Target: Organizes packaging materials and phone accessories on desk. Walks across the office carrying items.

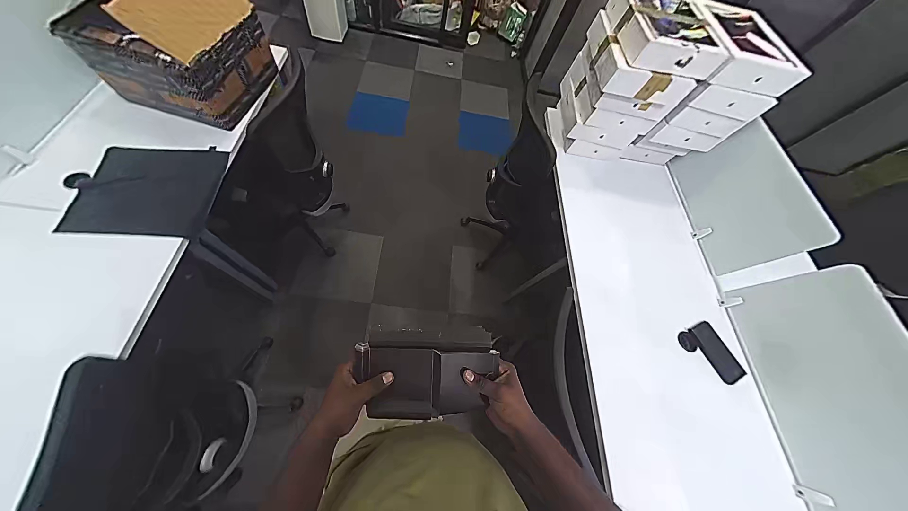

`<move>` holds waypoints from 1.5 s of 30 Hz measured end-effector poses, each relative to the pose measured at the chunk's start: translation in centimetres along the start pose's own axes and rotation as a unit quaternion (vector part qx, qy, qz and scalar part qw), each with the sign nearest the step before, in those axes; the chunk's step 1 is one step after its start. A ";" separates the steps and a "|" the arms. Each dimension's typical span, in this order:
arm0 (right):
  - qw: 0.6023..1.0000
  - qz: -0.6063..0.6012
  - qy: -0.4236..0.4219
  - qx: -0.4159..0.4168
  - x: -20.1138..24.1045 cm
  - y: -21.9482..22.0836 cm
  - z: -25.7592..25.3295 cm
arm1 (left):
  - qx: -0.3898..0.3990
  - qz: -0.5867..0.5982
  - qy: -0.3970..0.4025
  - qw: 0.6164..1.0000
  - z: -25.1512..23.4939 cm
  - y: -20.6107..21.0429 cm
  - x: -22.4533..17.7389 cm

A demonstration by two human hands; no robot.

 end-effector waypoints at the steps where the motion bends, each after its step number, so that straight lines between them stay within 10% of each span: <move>1: 1.000 0.001 0.006 0.004 0.3 0.0 -2.6 | -0.002 0.008 -0.005 1.000 -2.3 -0.7 -0.6; 10: 0.998 -0.058 0.030 0.001 6.6 1.3 -20.2 | 0.118 -0.106 0.045 0.986 -19.4 -1.6 -15.1; 19: 0.997 -0.041 -0.002 -0.071 7.9 -3.2 -35.3 | 0.208 -0.453 0.329 0.802 -35.6 1.2 -24.6; 31: 0.993 0.071 -0.066 0.069 21.4 -8.2 -63.2 | -0.010 -0.389 0.185 0.902 -58.7 1.0 -33.2; 45: 0.991 0.128 -0.001 0.035 27.3 -7.5 -89.7 | -0.136 -0.368 0.216 0.894 -85.4 -4.8 -41.6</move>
Point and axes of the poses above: each hand's wrist, its own z-axis away from the middle knuckle, its own y-axis out of the palm, x = y × z, the point moved 4 cm from there along -z, towards the middle knuckle, and after that the axes turned 8 degrees about x, right-handed, at the moved point
